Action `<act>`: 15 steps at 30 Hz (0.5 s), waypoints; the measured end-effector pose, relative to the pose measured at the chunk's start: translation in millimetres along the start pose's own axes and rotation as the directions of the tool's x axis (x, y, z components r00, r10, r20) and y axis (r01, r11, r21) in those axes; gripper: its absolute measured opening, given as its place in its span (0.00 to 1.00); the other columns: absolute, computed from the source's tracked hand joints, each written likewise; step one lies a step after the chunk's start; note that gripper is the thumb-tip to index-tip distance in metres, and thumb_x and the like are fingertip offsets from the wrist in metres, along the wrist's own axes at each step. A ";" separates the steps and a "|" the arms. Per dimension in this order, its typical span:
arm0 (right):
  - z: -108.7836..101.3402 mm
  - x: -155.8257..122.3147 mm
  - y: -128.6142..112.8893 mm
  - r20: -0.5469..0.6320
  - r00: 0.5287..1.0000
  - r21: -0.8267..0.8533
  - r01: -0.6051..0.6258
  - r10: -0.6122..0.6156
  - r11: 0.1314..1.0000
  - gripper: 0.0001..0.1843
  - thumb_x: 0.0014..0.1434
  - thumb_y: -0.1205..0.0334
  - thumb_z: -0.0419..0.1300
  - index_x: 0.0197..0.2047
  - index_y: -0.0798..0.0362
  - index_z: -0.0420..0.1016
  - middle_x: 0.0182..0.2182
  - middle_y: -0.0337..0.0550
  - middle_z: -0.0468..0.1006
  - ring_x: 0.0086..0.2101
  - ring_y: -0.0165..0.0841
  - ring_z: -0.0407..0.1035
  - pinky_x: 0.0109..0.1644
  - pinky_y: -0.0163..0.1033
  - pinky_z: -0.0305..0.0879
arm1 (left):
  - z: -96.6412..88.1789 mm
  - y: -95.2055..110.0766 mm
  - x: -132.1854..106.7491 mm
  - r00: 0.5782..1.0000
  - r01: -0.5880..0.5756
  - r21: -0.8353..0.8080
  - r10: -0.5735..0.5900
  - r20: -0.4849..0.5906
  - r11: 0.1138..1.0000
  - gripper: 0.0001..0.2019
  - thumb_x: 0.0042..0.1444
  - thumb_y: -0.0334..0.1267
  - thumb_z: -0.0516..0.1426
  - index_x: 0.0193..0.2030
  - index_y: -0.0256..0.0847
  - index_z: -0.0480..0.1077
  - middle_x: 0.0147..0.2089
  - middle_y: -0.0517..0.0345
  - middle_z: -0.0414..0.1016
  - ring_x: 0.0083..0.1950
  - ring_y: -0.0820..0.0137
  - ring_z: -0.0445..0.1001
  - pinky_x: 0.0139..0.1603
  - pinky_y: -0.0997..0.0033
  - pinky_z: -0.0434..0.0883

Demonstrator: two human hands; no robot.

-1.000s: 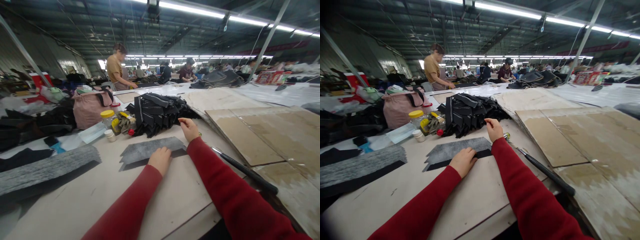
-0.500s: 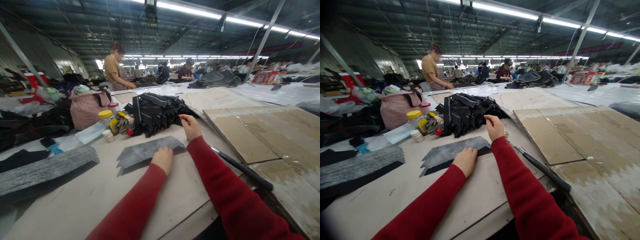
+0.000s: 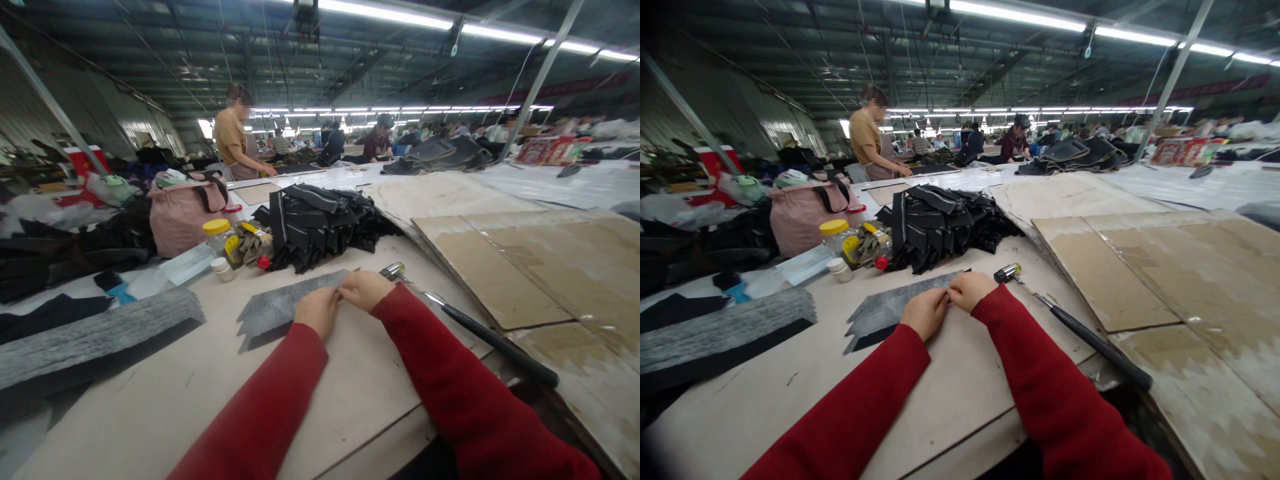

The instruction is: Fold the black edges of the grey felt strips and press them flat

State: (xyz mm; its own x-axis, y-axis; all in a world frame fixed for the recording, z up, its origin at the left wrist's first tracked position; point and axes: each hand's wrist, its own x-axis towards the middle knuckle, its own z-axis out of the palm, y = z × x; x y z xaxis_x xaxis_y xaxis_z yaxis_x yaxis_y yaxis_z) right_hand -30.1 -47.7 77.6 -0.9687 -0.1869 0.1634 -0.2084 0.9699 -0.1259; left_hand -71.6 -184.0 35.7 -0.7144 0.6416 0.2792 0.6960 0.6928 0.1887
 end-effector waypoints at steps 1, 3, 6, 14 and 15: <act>4.2 0.6 -1.0 0.059 0.997 -0.069 -0.052 0.056 0.996 0.14 0.55 0.64 0.47 0.32 0.55 0.74 0.32 0.48 0.75 0.34 0.36 0.68 0.36 0.38 0.60 | 0.5 0.7 -0.2 1.000 0.000 -0.006 0.000 -0.006 1.000 0.12 0.58 0.37 0.44 0.36 0.41 0.67 0.36 0.56 0.73 0.38 0.68 0.70 0.36 0.72 0.64; 10.9 1.6 -4.4 0.128 0.984 -0.142 -0.105 0.123 0.984 0.15 0.54 0.65 0.47 0.34 0.57 0.74 0.34 0.52 0.75 0.34 0.38 0.69 0.36 0.39 0.61 | 1.4 1.5 0.5 1.000 -0.002 -0.024 0.002 -0.020 1.000 0.11 0.57 0.36 0.45 0.36 0.41 0.68 0.36 0.57 0.73 0.38 0.68 0.71 0.37 0.73 0.64; 14.3 1.5 -12.3 0.152 0.978 -0.164 -0.116 0.141 0.980 0.16 0.54 0.66 0.47 0.36 0.58 0.75 0.35 0.53 0.75 0.36 0.40 0.69 0.37 0.40 0.62 | -2.0 -4.1 3.0 0.997 0.016 -0.059 -0.021 -0.073 0.998 0.10 0.56 0.36 0.46 0.38 0.43 0.68 0.38 0.58 0.73 0.39 0.69 0.70 0.38 0.74 0.64; 4.2 -1.2 -17.8 0.166 0.973 -0.179 -0.131 0.161 0.975 0.15 0.55 0.62 0.47 0.36 0.51 0.75 0.37 0.48 0.73 0.37 0.38 0.68 0.36 0.38 0.63 | -82.0 -114.0 -43.6 0.751 0.381 -0.261 -0.462 -0.471 0.887 0.20 0.57 0.48 0.39 0.32 0.40 0.65 0.20 0.59 0.64 0.24 0.69 0.66 0.24 0.70 0.64; 4.6 -0.7 -16.8 0.162 0.974 -0.172 -0.131 0.159 0.976 0.16 0.55 0.62 0.47 0.37 0.52 0.75 0.37 0.48 0.73 0.37 0.38 0.68 0.37 0.38 0.62 | -99.3 -132.9 -57.7 0.705 0.410 -0.275 -0.493 -0.510 0.870 0.21 0.58 0.49 0.36 0.34 0.40 0.63 0.20 0.60 0.63 0.23 0.68 0.65 0.22 0.70 0.63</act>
State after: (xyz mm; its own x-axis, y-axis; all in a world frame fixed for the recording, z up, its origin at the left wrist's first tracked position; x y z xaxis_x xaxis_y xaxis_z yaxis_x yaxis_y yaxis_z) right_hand -26.6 -64.6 75.1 -0.9984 -0.0526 -0.0194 -0.0531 0.9983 0.0241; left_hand -115.7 -345.8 88.0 -0.8096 -0.0574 0.5842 0.3327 0.7750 0.5373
